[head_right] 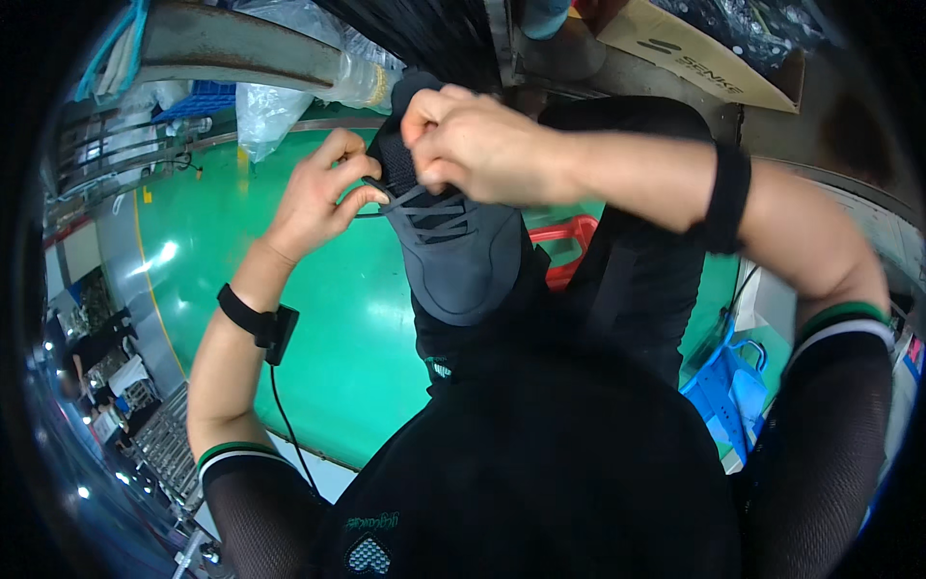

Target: Lacing up newly manufactured shoes at a factory workstation.

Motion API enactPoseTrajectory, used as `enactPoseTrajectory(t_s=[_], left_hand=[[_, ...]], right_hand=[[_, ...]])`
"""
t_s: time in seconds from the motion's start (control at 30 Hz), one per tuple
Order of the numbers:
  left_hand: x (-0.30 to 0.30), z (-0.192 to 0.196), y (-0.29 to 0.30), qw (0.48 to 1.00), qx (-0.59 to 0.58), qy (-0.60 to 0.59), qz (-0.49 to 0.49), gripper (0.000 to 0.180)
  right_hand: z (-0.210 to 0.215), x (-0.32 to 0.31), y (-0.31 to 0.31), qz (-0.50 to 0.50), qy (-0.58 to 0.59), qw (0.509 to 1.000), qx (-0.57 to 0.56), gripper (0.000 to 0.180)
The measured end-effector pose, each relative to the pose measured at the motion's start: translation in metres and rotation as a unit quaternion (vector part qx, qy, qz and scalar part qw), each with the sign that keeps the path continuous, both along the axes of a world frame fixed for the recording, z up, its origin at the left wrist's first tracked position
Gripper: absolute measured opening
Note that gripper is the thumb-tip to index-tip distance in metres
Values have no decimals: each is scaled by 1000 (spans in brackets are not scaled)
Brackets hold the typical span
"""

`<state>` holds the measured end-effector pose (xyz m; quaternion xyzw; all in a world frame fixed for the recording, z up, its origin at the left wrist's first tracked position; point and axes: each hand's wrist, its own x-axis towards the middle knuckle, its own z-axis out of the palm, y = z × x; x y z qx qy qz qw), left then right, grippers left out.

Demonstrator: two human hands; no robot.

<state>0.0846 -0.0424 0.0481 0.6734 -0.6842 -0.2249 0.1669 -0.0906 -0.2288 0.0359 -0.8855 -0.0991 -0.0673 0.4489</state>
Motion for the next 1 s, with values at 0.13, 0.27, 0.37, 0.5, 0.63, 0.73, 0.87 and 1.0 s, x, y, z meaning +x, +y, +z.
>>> enactPoseTrajectory(t_s=[0.13,0.27,0.37,0.5,0.63,0.73,0.87,1.0], left_hand=[[-2,-7,20,995,-81,-5,56,26],[-2,-7,13,996,-83,-4,40,26],[-1,-9,15,996,-79,-10,44,26],[1,-8,20,994,-88,23,59,26],[0,-1,19,996,-68,33,47,29],[-1,5,26,995,-46,52,72,30],[-23,22,34,959,-142,143,198,35],[-74,30,79,939,-123,158,280,38]], right_hand=[[67,6,26,-15,112,857,503,8],[-4,15,43,-143,8,988,55,13],[-2,23,71,-160,33,982,-91,14],[-9,26,63,-134,-10,988,-75,13],[-15,30,56,-97,51,990,-90,8],[-13,32,80,-182,23,976,-116,5],[-5,-3,57,-185,-10,978,-99,4],[57,-80,30,-36,212,900,380,16]])
